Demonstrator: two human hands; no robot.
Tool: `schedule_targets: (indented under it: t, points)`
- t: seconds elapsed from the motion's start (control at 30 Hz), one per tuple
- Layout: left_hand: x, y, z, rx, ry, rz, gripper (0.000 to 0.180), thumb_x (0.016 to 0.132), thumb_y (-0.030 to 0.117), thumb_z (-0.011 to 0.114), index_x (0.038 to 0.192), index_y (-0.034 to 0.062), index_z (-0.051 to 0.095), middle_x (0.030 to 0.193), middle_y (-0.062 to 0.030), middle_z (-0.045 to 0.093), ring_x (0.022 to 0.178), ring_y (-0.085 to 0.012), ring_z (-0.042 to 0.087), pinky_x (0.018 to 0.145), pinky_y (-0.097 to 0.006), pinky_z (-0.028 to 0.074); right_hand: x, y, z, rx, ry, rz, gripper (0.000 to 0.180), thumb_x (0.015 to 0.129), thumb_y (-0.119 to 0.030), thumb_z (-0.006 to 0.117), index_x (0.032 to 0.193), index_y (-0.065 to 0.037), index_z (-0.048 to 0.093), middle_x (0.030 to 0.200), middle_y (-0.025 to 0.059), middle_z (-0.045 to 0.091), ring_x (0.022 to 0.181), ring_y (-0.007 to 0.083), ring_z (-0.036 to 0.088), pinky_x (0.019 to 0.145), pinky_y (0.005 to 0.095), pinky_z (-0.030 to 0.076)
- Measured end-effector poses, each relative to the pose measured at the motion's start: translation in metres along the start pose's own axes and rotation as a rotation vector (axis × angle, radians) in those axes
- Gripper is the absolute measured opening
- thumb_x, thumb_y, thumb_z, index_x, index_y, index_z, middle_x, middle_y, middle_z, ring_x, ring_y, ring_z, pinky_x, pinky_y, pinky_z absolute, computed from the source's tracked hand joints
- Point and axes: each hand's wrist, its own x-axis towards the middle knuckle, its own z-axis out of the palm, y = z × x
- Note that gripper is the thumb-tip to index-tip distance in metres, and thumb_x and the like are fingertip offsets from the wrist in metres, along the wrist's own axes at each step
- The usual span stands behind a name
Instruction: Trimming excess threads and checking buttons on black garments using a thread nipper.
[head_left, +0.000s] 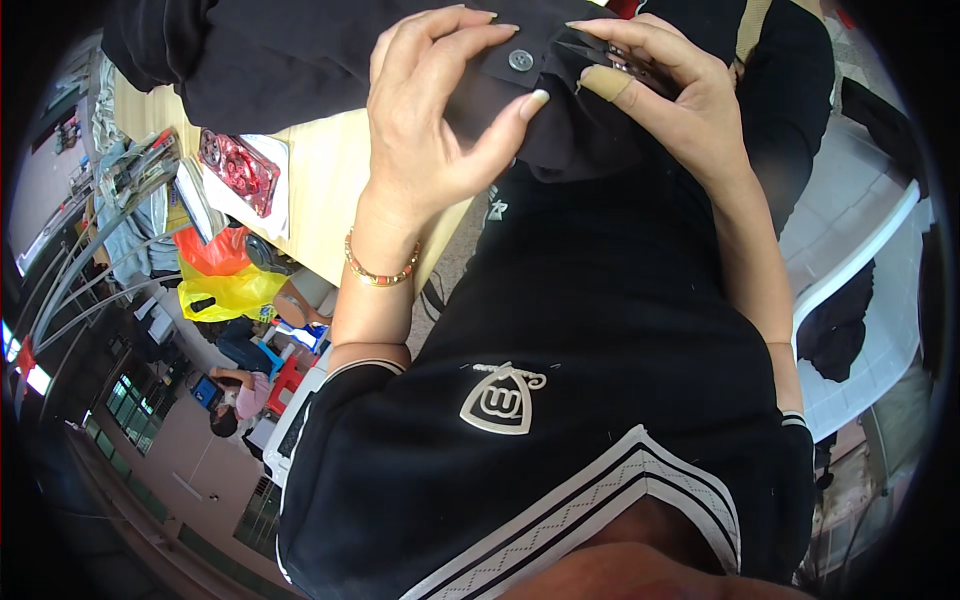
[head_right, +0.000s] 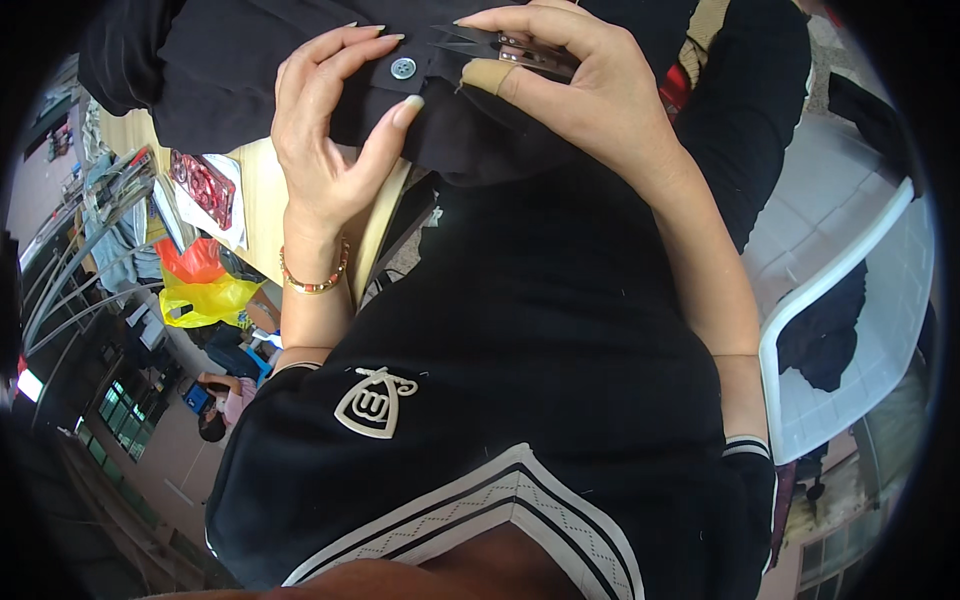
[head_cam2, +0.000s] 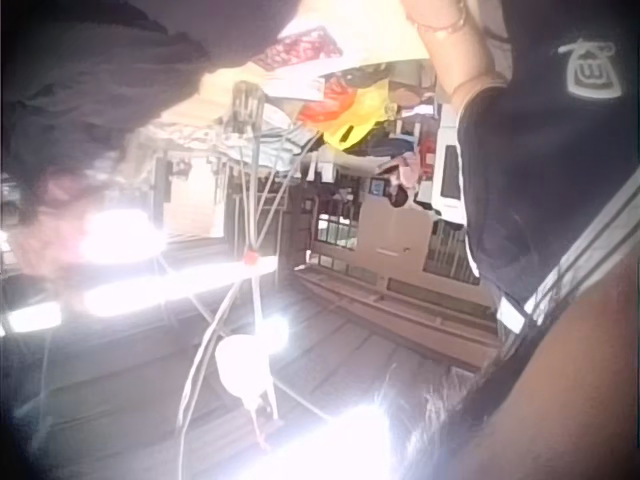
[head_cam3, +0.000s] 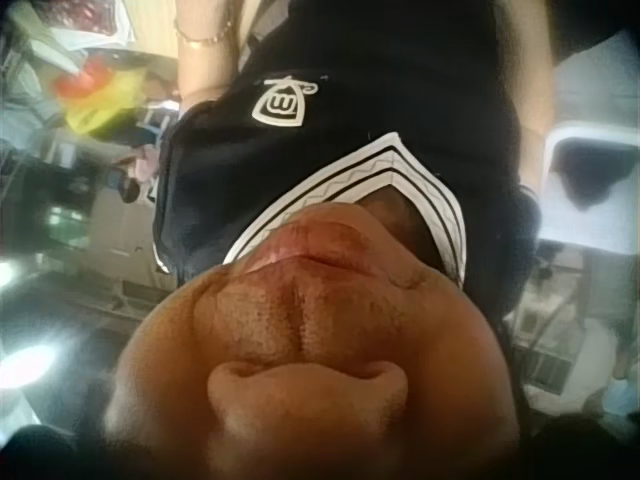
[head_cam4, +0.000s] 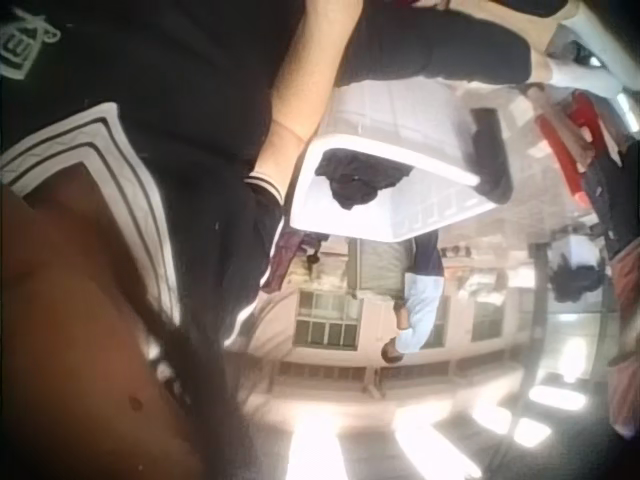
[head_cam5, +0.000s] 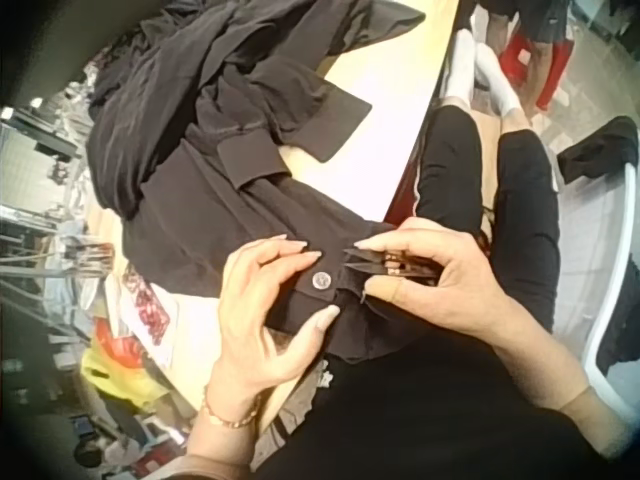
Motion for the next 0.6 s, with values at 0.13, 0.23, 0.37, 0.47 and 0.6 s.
schedule_targets:
  t: [0.13,0.23,0.37,0.47,0.6]
  points:
    - [-0.006,-0.002,0.003,0.021,0.02,-0.039,0.035,0.072,0.014,0.083,0.105,0.0064,0.073,0.114,-0.0097,0.067,0.106,-0.0239,0.061,0.091,-0.033,0.048,-0.001,-0.003,0.002,-0.039,-0.024,0.039,0.038,0.084,-0.003,0.075,0.121,-0.004,0.069,0.092,-0.0028,0.051,0.085,0.0054,0.051,0.076,0.0179,0.04]
    - [-0.01,-0.007,0.008,0.029,0.041,-0.069,0.034,0.073,0.014,0.085,0.104,0.007,0.074,0.114,-0.0089,0.068,0.105,-0.023,0.062,0.089,-0.032,0.049,-0.001,-0.002,0.001,-0.109,-0.036,-0.041,0.037,0.084,-0.003,0.075,0.12,-0.005,0.069,0.092,-0.0013,0.053,0.084,0.0067,0.053,0.075,0.0184,0.041]
    - [-0.011,-0.01,0.006,0.007,0.039,-0.047,0.033,0.072,0.012,0.086,0.102,0.0073,0.075,0.113,-0.0081,0.068,0.104,-0.0226,0.062,0.088,-0.032,0.05,0.004,-0.031,0.007,-0.086,0.03,0.056,0.03,0.083,-0.004,0.077,0.112,0.001,0.07,0.087,0.0037,0.059,0.074,0.0097,0.055,0.065,0.0239,0.044]
    - [-0.009,-0.01,0.005,0.031,0.018,-0.008,0.032,0.073,0.011,0.085,0.103,0.0074,0.074,0.114,-0.0079,0.068,0.105,-0.0232,0.063,0.09,-0.033,0.049,0.006,-0.034,0.006,-0.181,0.008,-0.033,0.029,0.083,-0.003,0.076,0.111,0.001,0.071,0.086,0.0064,0.062,0.075,0.0133,0.058,0.065,0.0253,0.045]
    - [-0.005,-0.048,0.06,-0.539,0.572,0.358,0.026,0.072,0.008,0.081,0.095,0.0035,0.07,0.105,-0.0131,0.065,0.102,-0.0313,0.06,0.088,-0.041,0.046,0.0,-0.007,0.007,-0.228,-0.085,-0.22,0.037,0.084,-0.003,0.074,0.121,-0.007,0.07,0.094,0.0022,0.058,0.085,0.0102,0.057,0.074,0.0212,0.046]
